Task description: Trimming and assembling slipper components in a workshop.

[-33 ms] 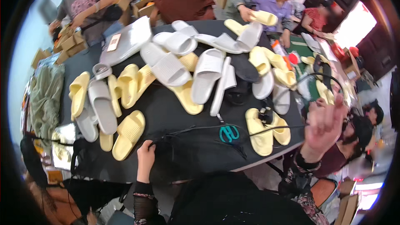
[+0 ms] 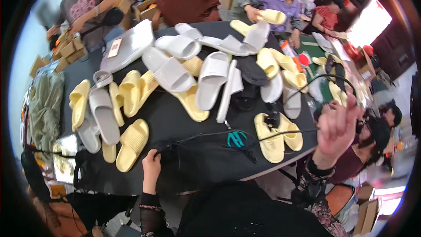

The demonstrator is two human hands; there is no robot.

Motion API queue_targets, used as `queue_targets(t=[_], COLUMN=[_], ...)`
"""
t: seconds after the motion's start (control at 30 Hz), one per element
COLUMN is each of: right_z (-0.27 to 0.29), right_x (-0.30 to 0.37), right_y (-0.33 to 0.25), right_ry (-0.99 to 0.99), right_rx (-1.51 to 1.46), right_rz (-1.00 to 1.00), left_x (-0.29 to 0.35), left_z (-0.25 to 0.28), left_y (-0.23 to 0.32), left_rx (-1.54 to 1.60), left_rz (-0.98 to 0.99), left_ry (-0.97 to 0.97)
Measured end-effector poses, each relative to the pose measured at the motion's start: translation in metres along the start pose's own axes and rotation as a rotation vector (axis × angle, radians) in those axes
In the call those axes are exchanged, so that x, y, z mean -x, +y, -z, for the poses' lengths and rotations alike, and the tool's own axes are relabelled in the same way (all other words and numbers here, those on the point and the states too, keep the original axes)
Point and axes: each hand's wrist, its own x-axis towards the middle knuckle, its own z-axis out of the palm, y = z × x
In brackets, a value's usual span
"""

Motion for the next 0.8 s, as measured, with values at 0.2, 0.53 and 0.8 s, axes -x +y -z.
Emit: queue_targets(t=[0.2, 0.53, 0.8], right_z=[-0.015, -0.034, -0.028], right_x=[-0.006, -0.015, -0.008], right_y=[-0.003, 0.008, -0.014], right_ry=[0.079, 0.04, 0.073], right_rx=[0.022, -0.014, 0.016], right_rz=[-0.007, -0.02, 0.046], left_x=[0.009, -0.009, -0.044], left_z=[0.0, -0.038, -0.06], left_y=[0.054, 0.262, 0.254], left_rx=[-0.435, 0.071, 0.323], left_rz=[-0.126, -1.072, -0.824], left_ry=[-0.092, -0.371, -0.523])
